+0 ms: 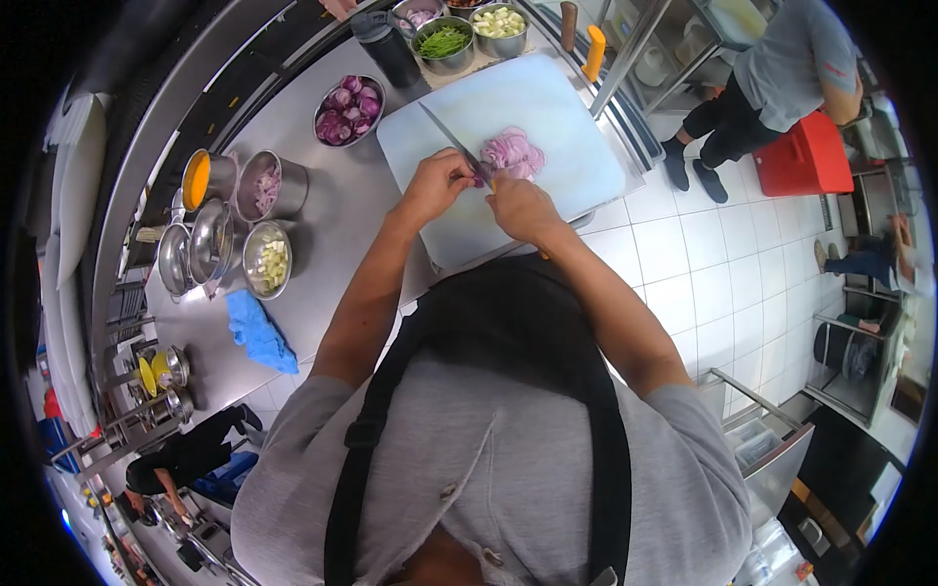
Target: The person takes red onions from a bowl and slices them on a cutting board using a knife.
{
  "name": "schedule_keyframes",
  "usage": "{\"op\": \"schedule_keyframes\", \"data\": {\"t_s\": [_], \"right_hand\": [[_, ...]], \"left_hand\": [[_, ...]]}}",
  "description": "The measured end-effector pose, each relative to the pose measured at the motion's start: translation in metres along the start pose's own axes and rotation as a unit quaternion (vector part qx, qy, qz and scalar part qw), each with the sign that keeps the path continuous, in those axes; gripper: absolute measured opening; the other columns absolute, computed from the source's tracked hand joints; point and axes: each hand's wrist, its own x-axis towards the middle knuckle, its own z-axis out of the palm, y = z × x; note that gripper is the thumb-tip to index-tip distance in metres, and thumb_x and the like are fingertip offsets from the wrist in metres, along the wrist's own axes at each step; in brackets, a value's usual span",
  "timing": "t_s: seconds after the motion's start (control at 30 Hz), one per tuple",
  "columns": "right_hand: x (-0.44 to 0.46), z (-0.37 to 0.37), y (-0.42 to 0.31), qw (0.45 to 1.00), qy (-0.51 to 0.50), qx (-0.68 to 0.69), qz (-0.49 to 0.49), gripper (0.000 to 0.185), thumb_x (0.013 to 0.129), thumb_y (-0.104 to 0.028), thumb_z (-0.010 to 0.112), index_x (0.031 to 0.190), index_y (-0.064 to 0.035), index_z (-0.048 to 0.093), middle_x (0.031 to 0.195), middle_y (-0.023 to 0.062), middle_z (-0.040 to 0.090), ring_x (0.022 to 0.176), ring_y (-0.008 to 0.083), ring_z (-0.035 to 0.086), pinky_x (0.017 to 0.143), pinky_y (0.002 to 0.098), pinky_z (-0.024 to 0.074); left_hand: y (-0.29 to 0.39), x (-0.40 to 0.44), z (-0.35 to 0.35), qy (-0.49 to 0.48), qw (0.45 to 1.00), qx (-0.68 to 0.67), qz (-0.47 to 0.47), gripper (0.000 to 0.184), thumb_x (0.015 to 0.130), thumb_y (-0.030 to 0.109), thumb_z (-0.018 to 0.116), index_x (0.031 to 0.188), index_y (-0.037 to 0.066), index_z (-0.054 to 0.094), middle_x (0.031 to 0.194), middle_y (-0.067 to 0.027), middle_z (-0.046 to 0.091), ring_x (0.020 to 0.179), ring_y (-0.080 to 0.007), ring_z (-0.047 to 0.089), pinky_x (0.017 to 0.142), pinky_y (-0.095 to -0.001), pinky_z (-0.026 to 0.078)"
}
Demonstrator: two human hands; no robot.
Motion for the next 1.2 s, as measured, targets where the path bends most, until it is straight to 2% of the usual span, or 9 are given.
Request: {"op": "schedule_keyframes", "data": {"t_s": [0.17,0.27,0.67,0.73,0.83,0.93,1.03,1.13,1.2], "right_hand": [[0.013,0.026,0.02,1.0,0.017,0.005,-0.004,0.037,0.103,-0.027,0.061,0.123,0.0032,0.053,0.106,0.0312,0.073,0.105,0.0506,0.07,0.093,0.0584,0.0536],[0.001,0.0,0.0,1.0,0.008,-0.006,0.011,0.036,0.104,-0.026,0.06,0.124,0.003,0.053,0.107,0.0306,0.073,0.106,0.0504,0.07,0.093,0.0584,0.0536],[0.015,0.029,0.015,1.0,0.011,-0.009,-0.011,0.035,0.104,-0.026,0.059,0.122,0.004,0.053,0.106,0.031,0.073,0.105,0.0497,0.07,0.093,0.0585,0.0537],[0.008,0.01,0.003,1.0,0.003,-0.01,0.003,0.035,0.104,-0.026,0.06,0.122,0.0039,0.052,0.106,0.0313,0.073,0.104,0.0501,0.07,0.093,0.0586,0.0536],[0.006,0.013,0.001,1.0,0.005,-0.004,0.005,0.036,0.104,-0.027,0.06,0.122,0.0038,0.052,0.106,0.0317,0.073,0.104,0.0508,0.07,0.092,0.0588,0.0536],[0.012,0.026,0.01,1.0,0.01,0.012,0.006,0.037,0.104,-0.027,0.061,0.122,0.004,0.053,0.106,0.0323,0.072,0.104,0.0515,0.07,0.092,0.0589,0.0537],[0.015,0.019,0.017,1.0,0.018,0.017,-0.016,0.038,0.103,-0.027,0.062,0.121,0.0049,0.055,0.106,0.0331,0.072,0.103,0.0519,0.069,0.092,0.0586,0.0536],[0.011,0.006,0.026,1.0,0.016,0.027,-0.003,0.038,0.102,-0.027,0.063,0.12,0.0057,0.056,0.106,0.034,0.072,0.104,0.0518,0.069,0.093,0.0583,0.0531],[0.011,0.006,0.027,0.999,0.016,0.033,0.009,0.038,0.102,-0.027,0.064,0.12,0.0059,0.056,0.106,0.0344,0.072,0.105,0.0518,0.069,0.094,0.0583,0.0527]], "left_hand": [[0.004,0.0,-0.001,0.003,1.0,0.005,0.001,0.014,0.086,-0.008,0.078,0.092,-0.002,0.068,0.1,-0.0134,0.069,0.091,-0.0283,0.072,0.083,-0.0363,0.06],[0.004,-0.001,-0.002,0.006,1.0,0.002,0.002,0.013,0.086,-0.009,0.077,0.091,-0.002,0.068,0.101,-0.0135,0.069,0.091,-0.0285,0.073,0.083,-0.0362,0.061],[0.002,-0.005,0.002,0.026,0.999,0.017,0.03,0.012,0.085,-0.01,0.076,0.09,-0.002,0.068,0.099,-0.0139,0.069,0.088,-0.0302,0.072,0.079,-0.0365,0.059],[-0.001,-0.005,0.001,0.029,0.999,0.02,0.041,0.012,0.085,-0.009,0.077,0.09,-0.002,0.068,0.098,-0.0137,0.069,0.088,-0.0301,0.072,0.078,-0.0368,0.059],[-0.002,-0.005,0.003,0.047,0.998,0.002,0.044,0.014,0.081,-0.009,0.077,0.087,-0.001,0.067,0.096,-0.0145,0.069,0.09,-0.0359,0.07,0.077,-0.0417,0.056],[0.0,-0.005,0.001,0.044,0.998,-0.004,0.046,0.015,0.08,-0.009,0.077,0.086,0.0,0.067,0.096,-0.014,0.069,0.089,-0.0357,0.07,0.078,-0.0424,0.056],[0.003,-0.004,-0.003,0.048,0.995,0.046,0.076,0.015,0.08,-0.005,0.077,0.088,0.002,0.067,0.095,-0.014,0.069,0.088,-0.035,0.07,0.077,-0.0437,0.056],[0.008,-0.003,-0.001,0.068,0.978,0.134,0.141,0.016,0.083,-0.001,0.078,0.097,0.003,0.07,0.098,-0.0129,0.072,0.085,-0.0299,0.072,0.076,-0.0379,0.059],[0.009,-0.008,0.006,0.089,0.987,0.131,0.042,0.017,0.084,0.001,0.078,0.1,0.004,0.071,0.098,-0.0118,0.074,0.084,-0.0287,0.073,0.075,-0.0368,0.059]]}}
